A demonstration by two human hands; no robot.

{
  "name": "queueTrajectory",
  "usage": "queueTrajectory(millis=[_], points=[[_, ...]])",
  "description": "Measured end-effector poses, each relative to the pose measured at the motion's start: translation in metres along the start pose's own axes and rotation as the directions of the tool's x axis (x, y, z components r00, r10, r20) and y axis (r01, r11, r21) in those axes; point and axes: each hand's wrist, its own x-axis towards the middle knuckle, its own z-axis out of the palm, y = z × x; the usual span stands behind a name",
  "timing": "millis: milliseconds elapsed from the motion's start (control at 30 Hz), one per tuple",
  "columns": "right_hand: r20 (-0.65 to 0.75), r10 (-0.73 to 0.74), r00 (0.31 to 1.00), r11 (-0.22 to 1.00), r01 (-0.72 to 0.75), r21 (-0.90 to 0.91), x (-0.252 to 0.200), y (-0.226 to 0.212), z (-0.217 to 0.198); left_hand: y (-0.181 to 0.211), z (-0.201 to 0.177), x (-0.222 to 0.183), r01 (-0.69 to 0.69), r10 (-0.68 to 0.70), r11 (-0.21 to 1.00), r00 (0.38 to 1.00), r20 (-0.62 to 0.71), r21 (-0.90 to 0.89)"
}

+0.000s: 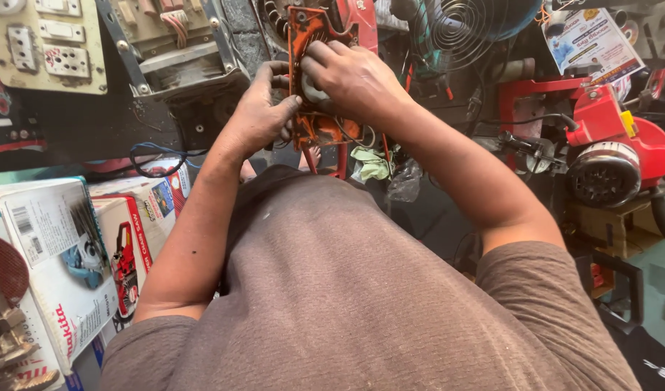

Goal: Repairing or reassembling a chainsaw starter mechanism.

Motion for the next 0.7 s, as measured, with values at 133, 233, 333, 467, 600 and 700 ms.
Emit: queueTrajectory(millis=[133,233,333,467,600,700], points=[[0.017,-0.026,1.000,0.999,0.025,0.020,-0.006,0.013,0.012,0.001,0.002,0.000,-0.009,0.008,1.000,1.000,0.013,0.005],[-0.036,-0.033,0.999,0.998,0.035,0.057,-0.010,0.014,0.011,0.011,0.005,-0.002,0.007,-0.006,1.000,1.000,-0.013,0.027],[-0.068,-0.034,0.997,0.994,0.041,0.105,-0.007,0.011,0.005,-0.015,0.000,0.008,-0.072,0.076,0.994,0.996,-0.052,0.077],[-0.063,-0.071,0.995,0.993,0.076,0.085,-0.010,0.012,0.011,-0.002,0.005,0.004,-0.128,0.140,0.982,0.987,-0.084,0.137],[-0.108,-0.068,0.992,0.993,0.079,0.093,-0.012,0.009,0.015,0.001,0.005,0.001,-0.209,0.248,0.948,0.958,-0.144,0.241],[-0.098,0.023,0.995,0.992,-0.010,0.129,-0.013,-0.001,0.013,-0.003,0.007,0.000,-0.277,0.341,0.907,0.925,-0.166,0.318]])
